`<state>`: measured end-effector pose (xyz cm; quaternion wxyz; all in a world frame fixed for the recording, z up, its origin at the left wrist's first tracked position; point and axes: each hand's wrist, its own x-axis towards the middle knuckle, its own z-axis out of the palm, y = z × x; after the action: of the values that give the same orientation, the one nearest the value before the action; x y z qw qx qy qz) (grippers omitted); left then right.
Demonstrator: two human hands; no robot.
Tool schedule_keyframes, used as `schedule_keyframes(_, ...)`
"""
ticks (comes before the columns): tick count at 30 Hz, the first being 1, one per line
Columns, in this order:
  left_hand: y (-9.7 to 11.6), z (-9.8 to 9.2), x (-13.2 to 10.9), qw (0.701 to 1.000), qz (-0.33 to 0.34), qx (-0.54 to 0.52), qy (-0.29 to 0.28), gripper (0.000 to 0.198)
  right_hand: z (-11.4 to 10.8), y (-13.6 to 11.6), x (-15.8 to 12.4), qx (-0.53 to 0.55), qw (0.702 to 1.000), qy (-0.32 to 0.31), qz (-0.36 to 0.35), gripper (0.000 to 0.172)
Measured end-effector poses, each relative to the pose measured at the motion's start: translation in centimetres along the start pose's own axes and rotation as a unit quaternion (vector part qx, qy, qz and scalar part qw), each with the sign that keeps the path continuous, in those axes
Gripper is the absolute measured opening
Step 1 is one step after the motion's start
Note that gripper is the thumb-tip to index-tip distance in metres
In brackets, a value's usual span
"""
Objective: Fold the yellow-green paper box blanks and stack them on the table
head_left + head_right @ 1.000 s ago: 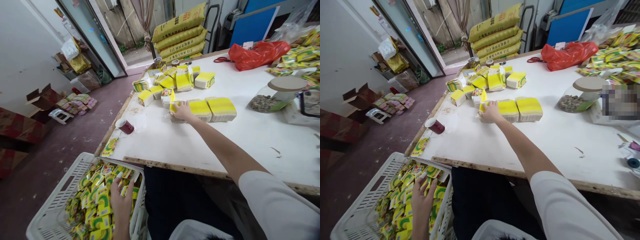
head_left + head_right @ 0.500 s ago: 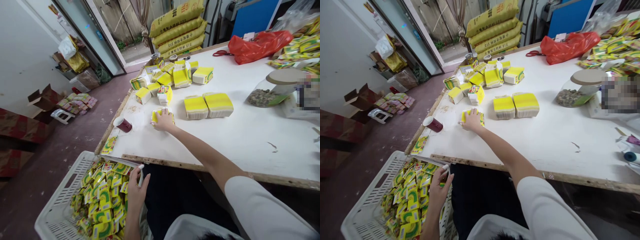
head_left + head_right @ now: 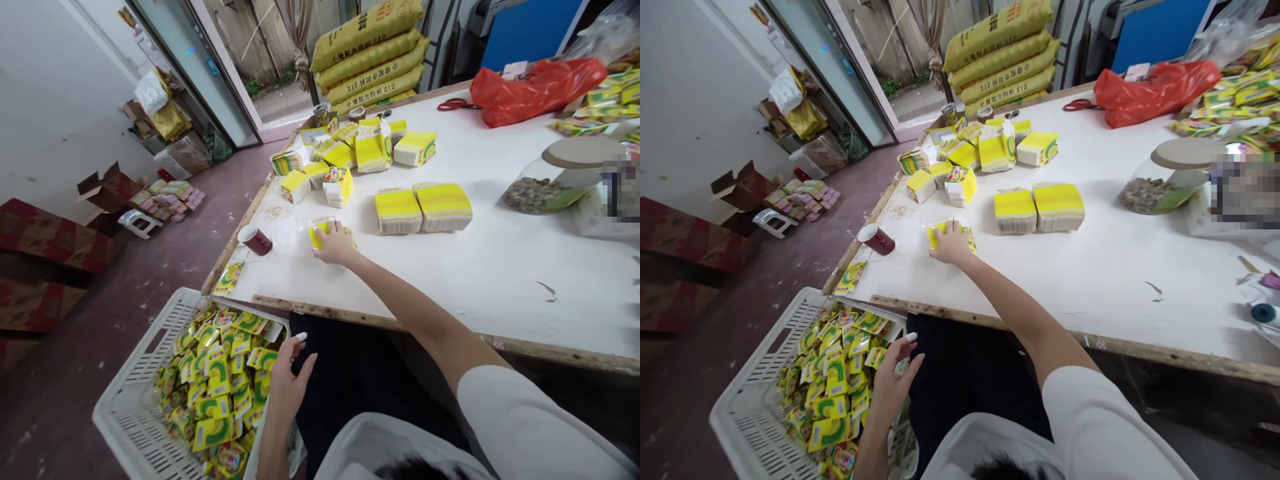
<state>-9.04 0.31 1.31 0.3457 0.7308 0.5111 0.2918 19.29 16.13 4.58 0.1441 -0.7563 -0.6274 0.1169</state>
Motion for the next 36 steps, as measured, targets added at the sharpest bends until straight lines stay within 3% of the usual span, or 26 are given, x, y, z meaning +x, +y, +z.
schedule_keyframes(8,1.3,1.0,0.1,0.99,-0.045,-0.128,-0.031,0.038,0.3,1.8,-11.0,-0.008,0.997,0.012,-0.082,0.062)
schedule_keyframes(12,2.6,2.6,2.4,0.98,-0.033,-0.193,-0.032,0.044,0.6,4.7,-14.8,0.175,0.975,0.044,-0.125,0.063)
schedule_keyframes(15,3.5,4.2,5.6,0.975,-0.027,-0.222,0.002,0.057,1.2,7.0,-15.3,0.356,0.929,0.098,-0.012,0.061)
schedule_keyframes(18,4.4,5.6,9.7,0.979,-0.071,-0.192,0.028,0.068,2.3,7.9,-14.9,0.394,0.91,0.088,0.095,0.059)
schedule_keyframes(23,5.5,7.8,15.1,0.985,-0.117,-0.129,-0.013,0.058,4.2,6.0,-14.9,0.383,0.916,0.073,0.092,0.074)
schedule_keyframes(25,5.6,8.4,15.9,0.987,-0.121,-0.1,-0.021,0.058,4.4,5.3,-15.1,0.402,0.907,0.097,0.082,0.077)
schedule_keyframes(27,5.7,8.7,16.1,0.99,-0.119,-0.074,-0.012,0.064,4.4,5.0,-15.1,0.46,0.875,0.123,0.083,0.072)
schedule_keyframes(32,5.2,8.7,15.3,0.992,-0.101,-0.071,-0.012,0.067,4.4,4.9,-14.3,0.659,0.734,0.124,0.106,0.046)
schedule_keyframes(34,5.0,8.5,15.1,0.992,-0.099,-0.077,-0.025,0.063,4.5,4.8,-14.0,0.668,0.724,0.132,0.106,0.039)
schedule_keyframes(36,4.9,8.2,15.3,0.992,-0.1,-0.07,-0.04,0.06,4.8,4.6,-14.0,0.655,0.733,0.148,0.11,0.033)
